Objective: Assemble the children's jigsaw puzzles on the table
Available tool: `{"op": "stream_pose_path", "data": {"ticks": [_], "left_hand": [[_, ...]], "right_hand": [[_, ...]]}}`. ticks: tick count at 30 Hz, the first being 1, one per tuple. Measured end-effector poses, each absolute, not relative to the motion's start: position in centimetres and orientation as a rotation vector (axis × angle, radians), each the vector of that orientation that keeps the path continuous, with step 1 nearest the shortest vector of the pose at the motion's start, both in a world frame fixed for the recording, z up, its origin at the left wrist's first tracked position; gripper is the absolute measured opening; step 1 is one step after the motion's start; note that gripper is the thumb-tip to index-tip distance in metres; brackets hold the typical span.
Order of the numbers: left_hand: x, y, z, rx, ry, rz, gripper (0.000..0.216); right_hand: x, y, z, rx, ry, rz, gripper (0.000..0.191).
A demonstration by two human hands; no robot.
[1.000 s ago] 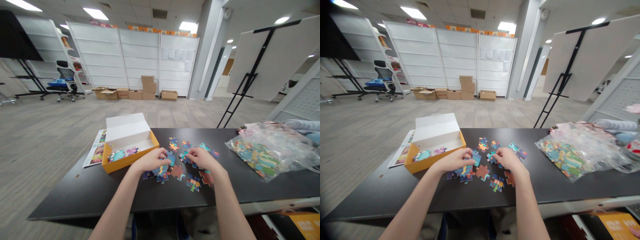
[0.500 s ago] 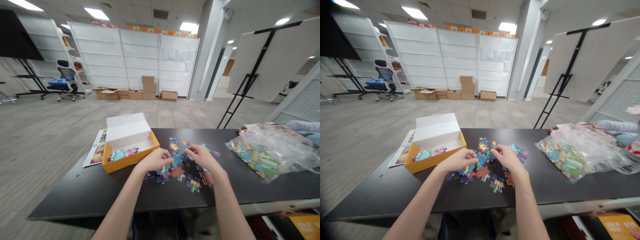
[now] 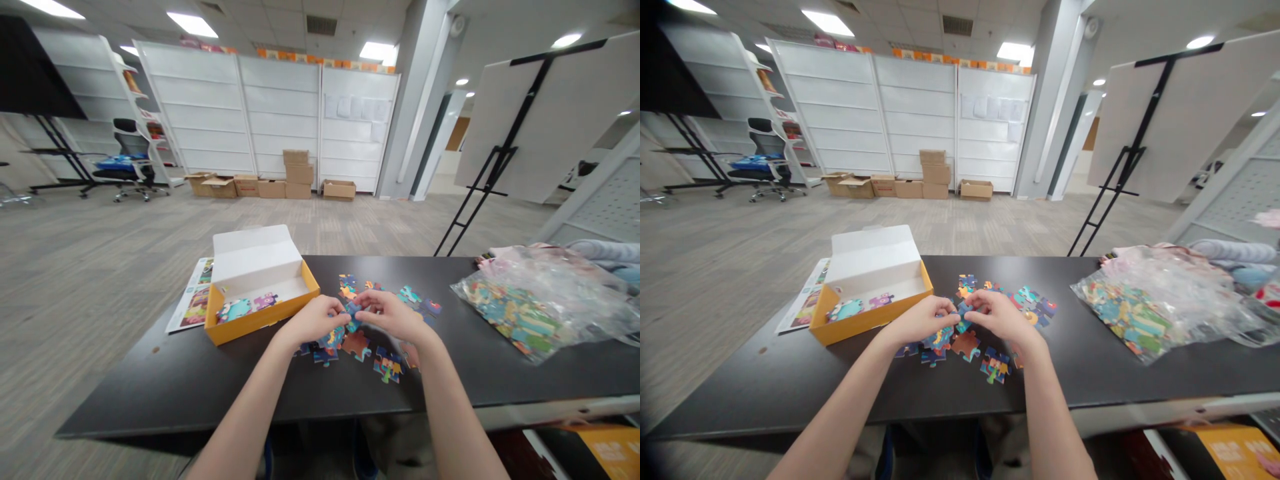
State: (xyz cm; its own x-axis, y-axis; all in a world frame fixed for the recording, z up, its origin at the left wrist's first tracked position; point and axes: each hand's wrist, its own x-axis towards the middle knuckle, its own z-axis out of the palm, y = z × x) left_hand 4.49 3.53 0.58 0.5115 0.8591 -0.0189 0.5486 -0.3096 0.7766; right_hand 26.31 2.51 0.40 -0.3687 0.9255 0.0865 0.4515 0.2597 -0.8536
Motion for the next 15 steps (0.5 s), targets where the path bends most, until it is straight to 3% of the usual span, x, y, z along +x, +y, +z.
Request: {"op": "stream_pose_path", "data": {"ticks": [10,15], "left_hand": [[4.8,3.3,0.8,1.727,1.127,0.642,0.033],[4.9,3.3,0.4,1.645,1.122,0.667,0.031]], "right_hand": [[30.9,3.5,-1.4,-1.663,-2.062,0.643,0.014],[29.2,3.2,-0.7,-1.619,-1.995,0.548,0.017]]}}
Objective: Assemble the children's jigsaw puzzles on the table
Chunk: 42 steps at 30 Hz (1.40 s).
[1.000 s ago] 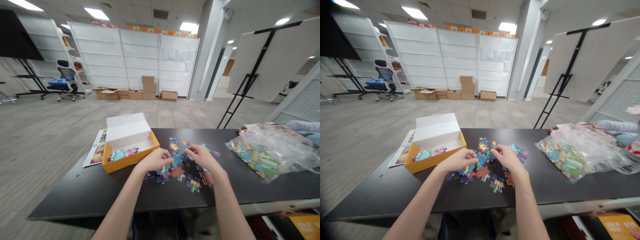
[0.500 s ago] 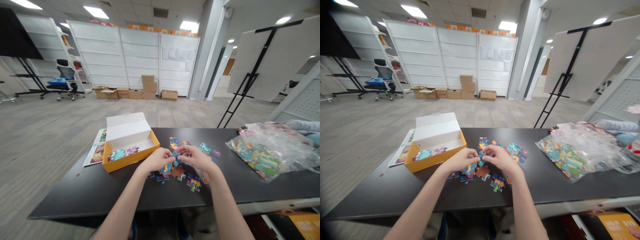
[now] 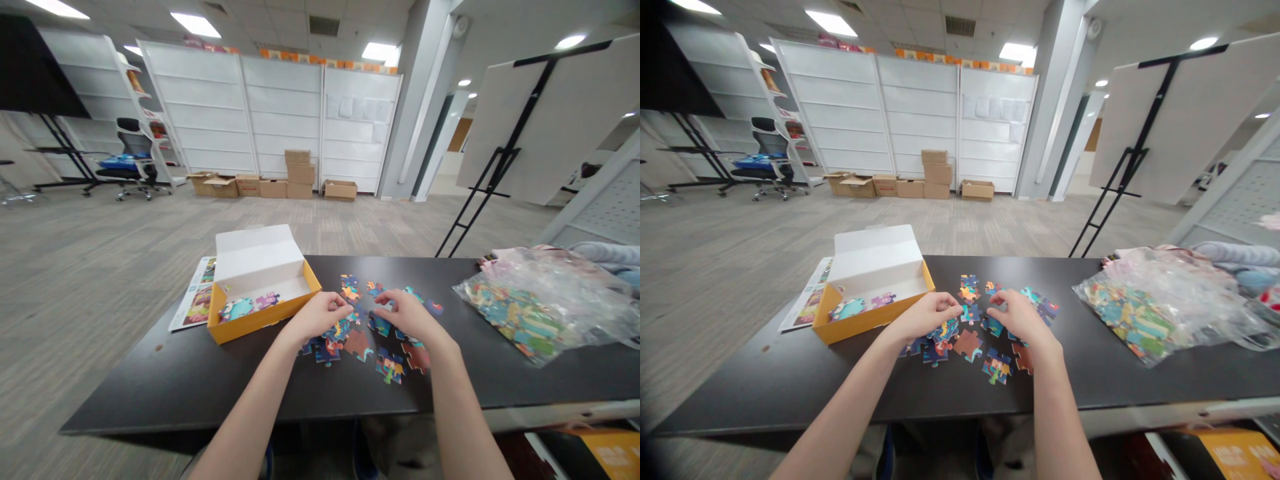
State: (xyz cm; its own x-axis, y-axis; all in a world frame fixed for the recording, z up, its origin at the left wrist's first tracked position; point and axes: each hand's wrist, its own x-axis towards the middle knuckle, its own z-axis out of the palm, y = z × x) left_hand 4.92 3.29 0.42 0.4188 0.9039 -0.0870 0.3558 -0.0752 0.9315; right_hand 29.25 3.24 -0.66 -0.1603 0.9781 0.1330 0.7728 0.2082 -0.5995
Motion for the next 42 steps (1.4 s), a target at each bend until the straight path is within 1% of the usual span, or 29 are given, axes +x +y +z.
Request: {"op": "stream_pose_path", "data": {"ticks": [5,8,10,13,18,20,22,25,27,31,33,35,37,39,42], "left_hand": [[5.7,3.6,-0.3,1.631,1.126,0.792,0.027],[6.1,3.8,-0.7,1.621,1.132,0.896,0.026],[6.2,3.9,-0.8,1.607,1.085,0.923,0.026],[5.8,3.7,-0.5,1.56,0.934,0.879,0.03],[4.8,3.5,-0.1,1.507,0.711,0.705,0.064],[4.6,3.5,-0.1,1.52,0.724,0.661,0.069],[4.5,3.5,-0.1,1.55,0.778,0.632,0.064],[4.3,3.7,-0.1,1.645,0.888,0.621,0.045],[4.2,3.8,-0.1,1.728,0.957,0.605,0.037],[4.1,3.8,-0.2,1.929,1.102,0.579,0.03],[4.3,3.8,-0.3,2.037,1.196,0.564,0.027],[4.4,3.7,-0.4,2.108,1.252,0.549,0.026],[4.7,3.7,-0.5,2.128,1.247,0.565,0.027],[4.9,3.7,-0.5,2.117,1.213,0.607,0.028],[5.3,3.7,-0.6,2.058,1.163,0.674,0.031]], "right_hand": [[25.7,1.8,1.0,-1.265,-1.958,1.171,0.037],[24.6,1.6,0.7,-1.197,-1.884,1.278,0.046],[24.5,1.8,0.3,-1.216,-1.841,1.278,0.044],[25.2,2.2,0.2,-1.237,-1.825,1.24,0.034],[26.4,2.3,0.6,-1.282,-1.832,1.218,0.035],[26.6,2.2,0.8,-1.271,-1.837,1.231,0.035],[26.7,2.1,1.0,-1.245,-1.814,1.219,0.036],[27.4,2.2,1.4,-1.237,-1.749,1.165,0.039],[28.3,2.3,1.4,-1.271,-1.718,1.112,0.039],[30.5,2.8,0.3,-1.479,-1.737,0.988,0.031],[31.2,3.1,-0.4,-1.602,-1.797,0.853,0.021],[31.3,3.3,-0.7,-1.672,-1.843,0.636,0.014],[30.7,3.3,-0.5,-1.651,-1.862,0.487,0.014],[29.6,3.1,-0.2,-1.539,-1.896,0.545,0.02],[27.8,2.7,0.4,-1.329,-1.958,0.856,0.027]]}}
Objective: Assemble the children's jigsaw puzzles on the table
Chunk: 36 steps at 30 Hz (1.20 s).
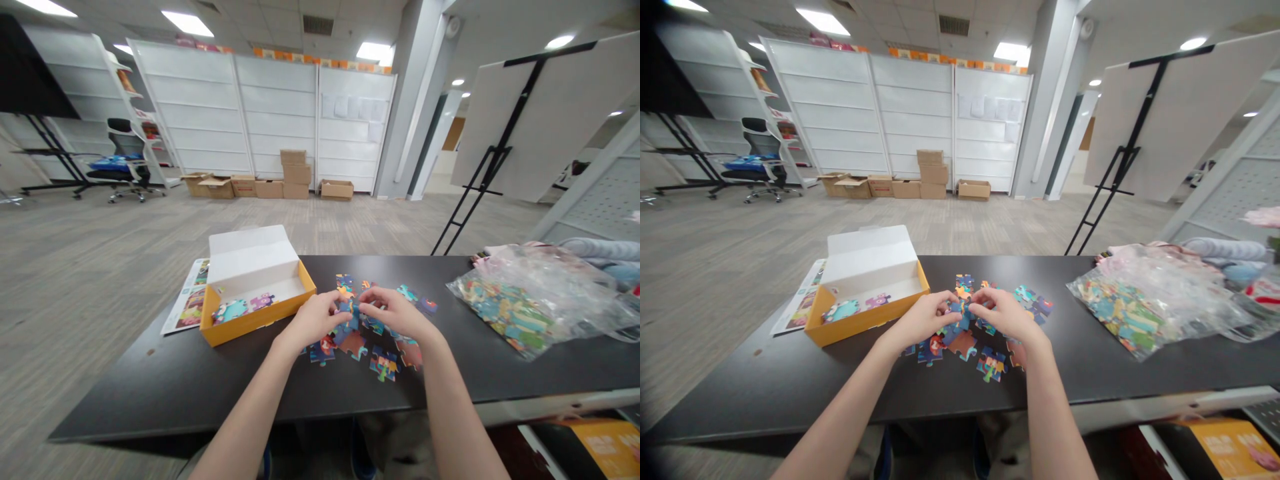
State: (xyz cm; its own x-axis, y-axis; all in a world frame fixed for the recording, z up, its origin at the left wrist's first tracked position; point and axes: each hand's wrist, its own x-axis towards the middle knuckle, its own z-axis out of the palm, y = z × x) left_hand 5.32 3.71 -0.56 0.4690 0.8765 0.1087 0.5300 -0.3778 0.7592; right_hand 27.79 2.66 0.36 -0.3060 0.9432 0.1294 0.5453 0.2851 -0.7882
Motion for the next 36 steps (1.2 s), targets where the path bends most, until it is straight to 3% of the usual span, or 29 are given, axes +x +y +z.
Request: {"op": "stream_pose_path", "data": {"ticks": [3,8,12,18,22,26,32,36], "left_hand": [[5.6,3.8,-0.5,1.946,1.104,0.718,0.038],[5.5,3.8,-0.3,1.762,0.971,0.667,0.043],[5.4,3.6,-0.6,1.764,0.987,0.615,0.039],[5.8,3.5,-1.0,1.999,1.188,0.577,0.021],[6.0,3.1,-0.3,2.191,1.351,0.497,0.022],[6.1,2.4,0.8,2.313,1.434,0.452,0.023],[2.7,1.6,5.0,2.211,1.386,0.667,0.028],[-3.4,2.5,7.0,2.156,2.052,0.674,0.032]], "right_hand": [[26.6,2.4,0.7,-1.24,-1.927,1.043,0.031],[27.4,2.5,1.1,-1.267,-1.765,1.037,0.035],[30.5,3.1,0.6,-1.412,-1.612,0.819,0.036],[35.3,4.1,-1.9,-1.822,-1.543,0.378,0.019],[36.0,4.3,-2.9,-1.953,-1.612,0.206,0.014],[35.8,4.4,-3.1,-2.031,-1.647,0.163,0.016],[35.6,4.2,-2.8,-2.073,-1.689,0.064,0.027],[34.9,4.1,-2.1,-1.993,-1.628,0.026,0.028]]}}
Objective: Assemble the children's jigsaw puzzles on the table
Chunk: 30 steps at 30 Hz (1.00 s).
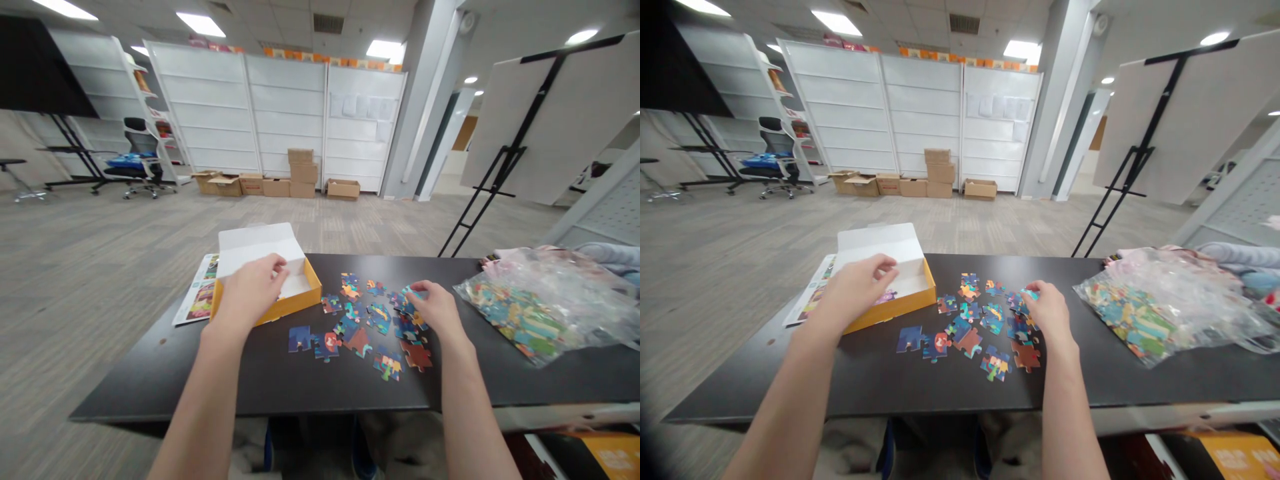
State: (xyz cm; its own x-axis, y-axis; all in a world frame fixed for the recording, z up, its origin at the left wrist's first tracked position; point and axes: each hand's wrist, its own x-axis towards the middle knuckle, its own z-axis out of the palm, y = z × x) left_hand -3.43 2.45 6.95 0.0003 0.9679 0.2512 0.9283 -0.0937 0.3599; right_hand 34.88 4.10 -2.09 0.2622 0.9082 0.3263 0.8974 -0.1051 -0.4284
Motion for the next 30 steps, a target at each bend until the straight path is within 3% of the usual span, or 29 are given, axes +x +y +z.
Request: {"op": "stream_pose_path", "data": {"ticks": [2,8,30], "left_hand": [[-6.3,3.0,6.8,2.103,2.34,0.478,0.037],[-9.2,3.2,5.4,1.928,2.339,-0.066,0.054],[-11.1,4.0,3.6,1.984,2.167,0.188,0.047]], "right_hand": [[34.5,4.1,-1.8,-1.948,-1.602,0.064,0.03],[34.0,4.3,-1.4,-1.86,-1.595,0.221,0.035],[32.9,3.8,-1.1,-1.842,-1.716,0.281,0.025]]}}
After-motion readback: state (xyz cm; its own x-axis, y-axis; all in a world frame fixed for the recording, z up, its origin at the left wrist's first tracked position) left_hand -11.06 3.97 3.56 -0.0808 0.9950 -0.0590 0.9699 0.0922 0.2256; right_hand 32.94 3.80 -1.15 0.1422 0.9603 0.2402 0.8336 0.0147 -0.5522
